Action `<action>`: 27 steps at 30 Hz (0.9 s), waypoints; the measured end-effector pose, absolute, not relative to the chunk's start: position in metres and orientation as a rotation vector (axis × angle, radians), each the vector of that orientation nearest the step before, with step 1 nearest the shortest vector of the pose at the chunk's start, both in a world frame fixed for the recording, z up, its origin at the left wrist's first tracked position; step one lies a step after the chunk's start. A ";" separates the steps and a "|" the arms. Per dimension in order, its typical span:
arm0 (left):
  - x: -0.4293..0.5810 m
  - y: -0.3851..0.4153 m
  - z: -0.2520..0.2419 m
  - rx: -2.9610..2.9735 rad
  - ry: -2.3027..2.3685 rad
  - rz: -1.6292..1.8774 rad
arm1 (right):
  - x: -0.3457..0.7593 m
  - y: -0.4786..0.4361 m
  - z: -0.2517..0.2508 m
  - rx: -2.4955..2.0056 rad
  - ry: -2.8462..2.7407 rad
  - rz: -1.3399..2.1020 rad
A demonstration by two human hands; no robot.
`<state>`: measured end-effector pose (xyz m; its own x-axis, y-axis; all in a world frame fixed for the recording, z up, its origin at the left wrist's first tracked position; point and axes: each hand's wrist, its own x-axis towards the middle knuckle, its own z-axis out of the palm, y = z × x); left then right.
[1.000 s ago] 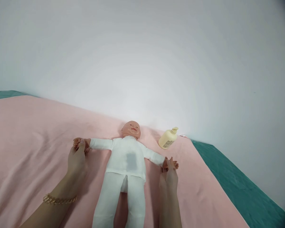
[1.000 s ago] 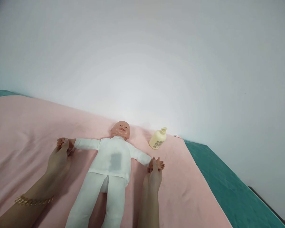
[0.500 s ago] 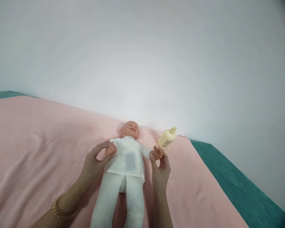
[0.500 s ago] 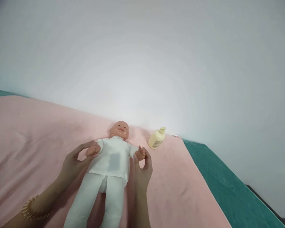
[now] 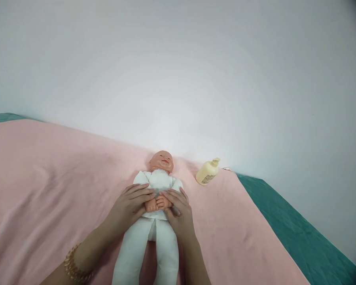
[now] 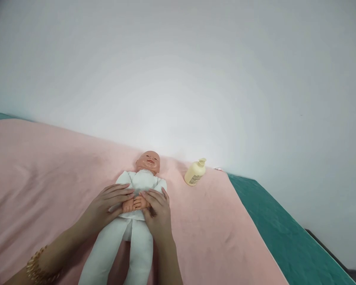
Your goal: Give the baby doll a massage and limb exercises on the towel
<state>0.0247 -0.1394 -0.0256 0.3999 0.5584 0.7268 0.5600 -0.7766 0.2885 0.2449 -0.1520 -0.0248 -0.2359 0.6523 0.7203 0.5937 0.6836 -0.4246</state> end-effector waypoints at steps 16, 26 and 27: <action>0.029 -0.144 -0.027 -2.530 -1.260 -1.824 | 0.247 -0.158 -0.017 -1.111 -1.533 0.364; 0.003 -0.145 0.003 -1.267 -2.275 -2.892 | 0.296 -0.150 -0.013 -1.003 -0.517 0.696; 0.000 -0.143 0.001 -1.088 -2.251 -3.033 | 0.303 -0.147 -0.019 -0.996 -0.434 0.769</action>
